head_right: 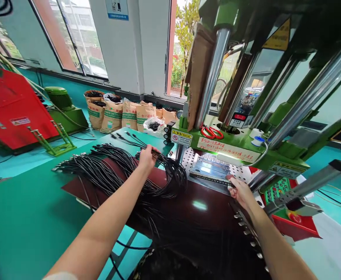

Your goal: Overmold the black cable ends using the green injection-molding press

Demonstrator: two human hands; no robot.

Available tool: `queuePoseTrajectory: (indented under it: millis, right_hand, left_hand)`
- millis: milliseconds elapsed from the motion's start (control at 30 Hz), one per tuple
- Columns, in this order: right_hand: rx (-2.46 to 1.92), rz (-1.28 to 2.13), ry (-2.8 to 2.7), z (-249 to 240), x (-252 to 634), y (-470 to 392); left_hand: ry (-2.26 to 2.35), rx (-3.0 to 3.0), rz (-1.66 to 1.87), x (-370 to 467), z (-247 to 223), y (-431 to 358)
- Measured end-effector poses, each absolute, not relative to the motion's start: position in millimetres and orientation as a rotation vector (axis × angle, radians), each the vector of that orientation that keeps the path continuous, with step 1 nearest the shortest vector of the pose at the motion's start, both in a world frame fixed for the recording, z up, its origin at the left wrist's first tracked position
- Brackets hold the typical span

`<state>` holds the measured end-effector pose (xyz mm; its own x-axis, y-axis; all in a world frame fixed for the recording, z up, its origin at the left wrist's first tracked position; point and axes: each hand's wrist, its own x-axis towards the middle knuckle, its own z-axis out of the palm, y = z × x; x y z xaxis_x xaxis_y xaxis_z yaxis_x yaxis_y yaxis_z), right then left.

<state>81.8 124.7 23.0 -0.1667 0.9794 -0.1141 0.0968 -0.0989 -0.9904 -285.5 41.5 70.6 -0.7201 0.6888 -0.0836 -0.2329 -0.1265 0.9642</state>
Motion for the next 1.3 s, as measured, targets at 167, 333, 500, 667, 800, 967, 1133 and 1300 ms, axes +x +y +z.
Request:
queuePoseTrajectory:
  millis: [167, 333, 500, 667, 800, 967, 1133, 1300]
  right_hand:
    - [-1.467, 1.038, -2.036, 13, 99, 133]
    - [-1.347, 0.357, -2.550, -5, 97, 155]
    - [-1.264, 0.103, -2.782, 30, 39, 150]
    - [-0.737, 0.113, -2.731, 76, -70, 115]
    - [-0.571, -0.078, -2.886, 83, -163, 95]
    - [-0.907, -0.232, -3.043, 59, -241, 112]
    - [-1.170, -0.178, -3.043, 21, -261, 137]
    - [-1.252, -0.209, -3.010, 3, -260, 134]
  left_hand:
    - [1.883, 0.656, 1.506, -296, 23, 73]
    - [2.042, 0.839, 1.139, -304, 10, 83]
    - [2.157, 0.972, 0.939, -338, 24, 78]
    - [2.597, 0.957, 0.867, -414, 37, 39]
    - [2.936, 0.708, 0.695, -466, 29, 2]
    - [2.975, 0.531, 0.474, -501, 14, 2]
    - [2.849, 0.427, 0.373, -507, 8, 42]
    - [2.801, 0.257, 0.184, -499, 2, 70]
